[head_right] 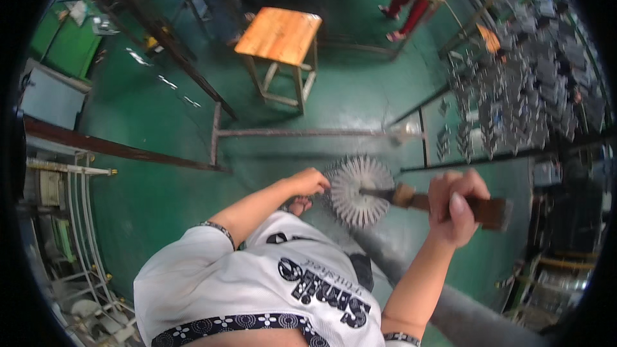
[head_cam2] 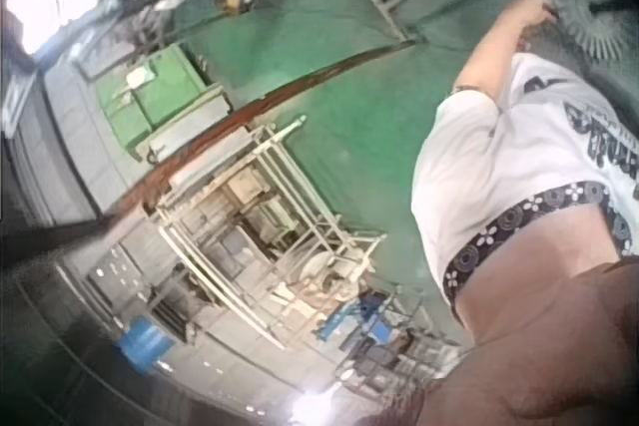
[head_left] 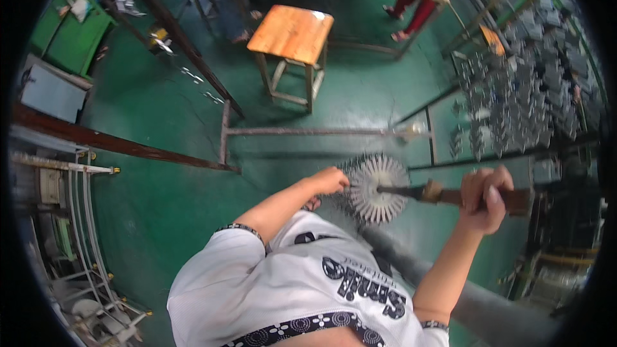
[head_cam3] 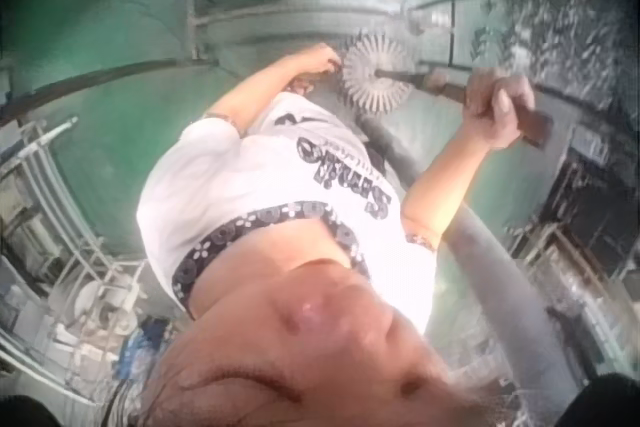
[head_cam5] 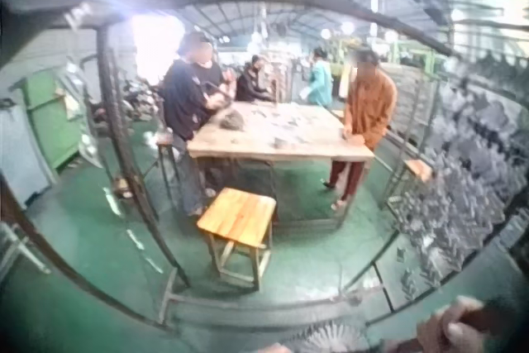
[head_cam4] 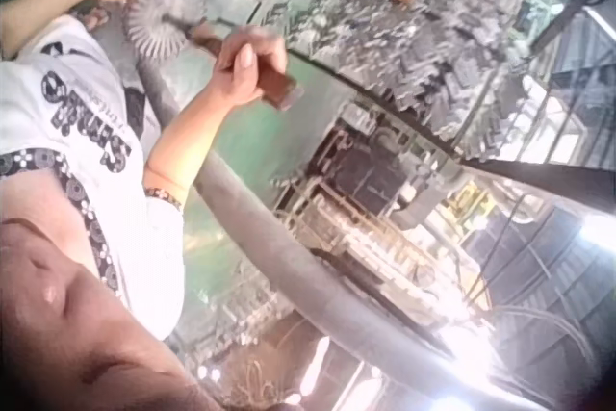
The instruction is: The person hangs several chains of small metal parts onto a multi-tiered circular rack by hand.
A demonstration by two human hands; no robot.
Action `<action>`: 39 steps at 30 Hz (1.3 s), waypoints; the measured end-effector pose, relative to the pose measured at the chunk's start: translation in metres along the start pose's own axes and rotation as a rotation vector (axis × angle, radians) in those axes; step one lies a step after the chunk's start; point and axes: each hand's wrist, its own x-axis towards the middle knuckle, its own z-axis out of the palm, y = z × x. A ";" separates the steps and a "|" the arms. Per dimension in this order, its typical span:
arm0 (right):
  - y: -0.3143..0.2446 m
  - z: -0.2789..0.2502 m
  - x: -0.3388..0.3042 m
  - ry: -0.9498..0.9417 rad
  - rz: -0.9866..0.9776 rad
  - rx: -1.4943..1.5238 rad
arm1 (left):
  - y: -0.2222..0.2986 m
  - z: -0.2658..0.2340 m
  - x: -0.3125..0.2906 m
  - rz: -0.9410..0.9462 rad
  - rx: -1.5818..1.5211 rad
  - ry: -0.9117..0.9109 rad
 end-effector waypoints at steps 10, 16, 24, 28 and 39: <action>0.006 -0.016 -0.005 0.035 -0.054 0.013 | 0.247 -0.295 -0.180 1.006 0.092 0.864; 0.008 -0.008 -0.001 -0.011 -0.049 0.010 | 0.287 -0.430 -0.251 0.897 0.113 1.731; 0.007 -0.011 -0.004 0.006 -0.052 -0.019 | 0.309 -0.498 -0.230 0.783 -0.085 1.531; 0.004 -0.012 -0.007 0.003 -0.075 -0.008 | 0.314 -0.508 -0.237 0.900 -0.186 1.436; 0.000 -0.018 -0.009 0.029 -0.081 0.000 | 0.299 -0.453 -0.252 0.728 -0.419 1.375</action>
